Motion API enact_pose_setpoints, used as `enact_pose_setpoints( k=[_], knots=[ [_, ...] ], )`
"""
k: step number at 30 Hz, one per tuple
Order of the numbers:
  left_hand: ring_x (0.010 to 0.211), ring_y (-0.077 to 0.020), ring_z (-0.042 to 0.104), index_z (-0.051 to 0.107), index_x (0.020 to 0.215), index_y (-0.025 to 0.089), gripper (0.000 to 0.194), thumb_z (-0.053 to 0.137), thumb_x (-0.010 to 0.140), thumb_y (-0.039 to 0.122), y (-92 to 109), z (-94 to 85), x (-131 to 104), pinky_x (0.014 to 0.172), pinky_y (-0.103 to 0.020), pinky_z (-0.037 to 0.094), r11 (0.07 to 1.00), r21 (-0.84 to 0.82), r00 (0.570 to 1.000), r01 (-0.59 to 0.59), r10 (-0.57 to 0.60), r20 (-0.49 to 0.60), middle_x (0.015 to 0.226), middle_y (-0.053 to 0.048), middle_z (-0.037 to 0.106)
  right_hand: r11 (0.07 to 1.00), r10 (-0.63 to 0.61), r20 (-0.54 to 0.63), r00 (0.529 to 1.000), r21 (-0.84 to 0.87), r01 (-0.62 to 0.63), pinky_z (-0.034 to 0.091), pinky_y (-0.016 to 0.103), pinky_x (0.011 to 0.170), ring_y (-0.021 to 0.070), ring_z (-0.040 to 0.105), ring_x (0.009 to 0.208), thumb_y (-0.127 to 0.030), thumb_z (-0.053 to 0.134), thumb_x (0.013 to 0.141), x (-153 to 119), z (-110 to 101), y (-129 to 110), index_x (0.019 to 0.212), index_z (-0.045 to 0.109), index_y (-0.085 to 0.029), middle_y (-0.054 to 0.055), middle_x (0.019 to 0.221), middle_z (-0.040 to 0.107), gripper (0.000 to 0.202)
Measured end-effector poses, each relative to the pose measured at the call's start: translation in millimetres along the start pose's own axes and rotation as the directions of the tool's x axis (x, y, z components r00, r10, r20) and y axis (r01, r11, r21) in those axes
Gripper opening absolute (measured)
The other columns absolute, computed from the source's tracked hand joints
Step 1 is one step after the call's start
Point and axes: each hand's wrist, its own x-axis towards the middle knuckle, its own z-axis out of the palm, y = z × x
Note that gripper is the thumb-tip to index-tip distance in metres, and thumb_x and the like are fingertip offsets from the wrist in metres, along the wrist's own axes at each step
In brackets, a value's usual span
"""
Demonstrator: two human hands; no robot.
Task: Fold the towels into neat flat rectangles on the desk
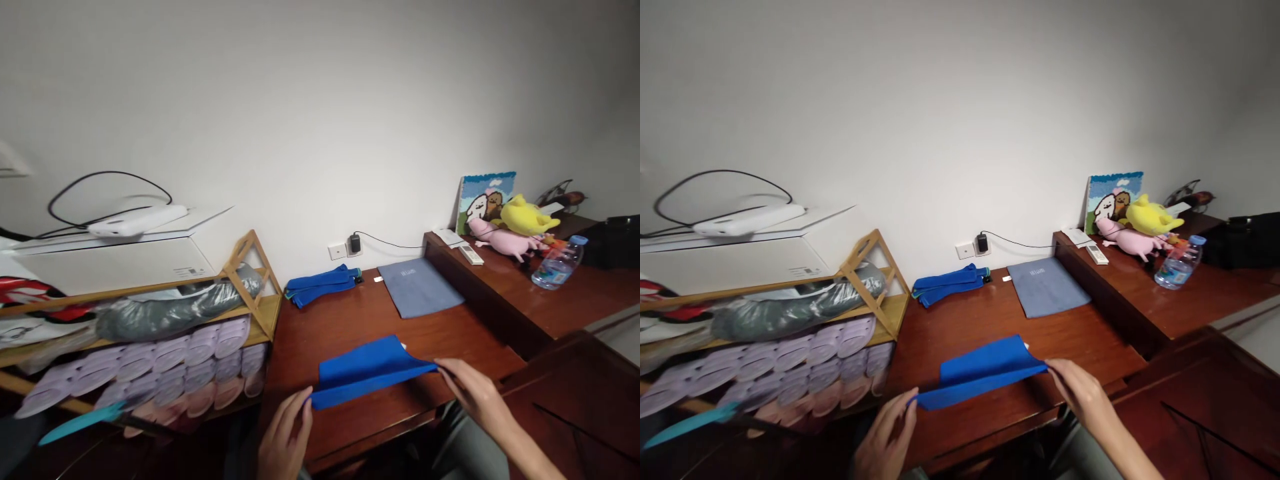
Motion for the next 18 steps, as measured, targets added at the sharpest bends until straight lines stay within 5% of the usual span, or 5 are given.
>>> enact_pose_setpoints(
  k=[4,8,14,18],
  knots=[
    [0.076,-0.0170,0.084,0.080,0.113,0.035,0.015,0.070,0.102,0.038,39.0,-9.5,68.5,0.077,-0.027,0.072,0.976,-0.177,0.991,-0.126,0.117,-0.058,0.097,0.008,0.087,0.992,-0.082,-0.053,0.995,-0.099,0.076,0.071,0.033,0.096,0.0228,0.084,0.103,-0.018,0.067,0.105,46.7,-66.0,-3.1,0.141,0.072,-0.031,0.005,0.121,0.085,0.039],
    [0.075,-0.0149,0.082,0.081,0.103,0.028,0.012,0.072,0.101,0.036,68.4,5.7,129.0,0.076,-0.023,0.069,0.933,-0.358,0.992,-0.042,0.081,0.094,0.091,0.002,0.087,0.986,-0.042,-0.095,0.995,-0.166,0.026,0.069,0.033,0.096,0.0229,0.084,0.101,-0.028,0.068,0.106,94.2,-118.4,13.3,0.128,0.079,-0.029,0.005,0.117,0.086,0.024],
    [0.071,-0.0159,0.078,0.078,0.095,0.023,0.021,0.069,0.100,0.041,95.4,104.7,215.4,0.069,-0.025,0.063,0.824,-0.562,0.950,0.068,0.119,0.288,0.081,-0.001,0.083,0.961,0.203,0.001,0.979,-0.192,-0.199,0.068,0.035,0.077,0.0264,0.083,0.081,-0.054,0.062,0.106,173.9,-137.9,111.2,0.112,0.082,-0.023,0.009,0.099,0.087,0.037],
    [0.073,-0.0163,0.077,0.078,0.098,0.022,0.029,0.065,0.103,0.047,107.0,180.3,280.5,0.073,-0.028,0.063,0.820,-0.572,0.950,0.003,0.176,0.257,0.083,-0.002,0.083,0.939,0.284,-0.036,0.958,-0.193,-0.286,0.064,0.037,0.070,0.0272,0.080,0.071,-0.056,0.059,0.104,245.1,-127.4,195.7,0.104,0.082,-0.020,0.011,0.085,0.085,0.043]
  ],
)
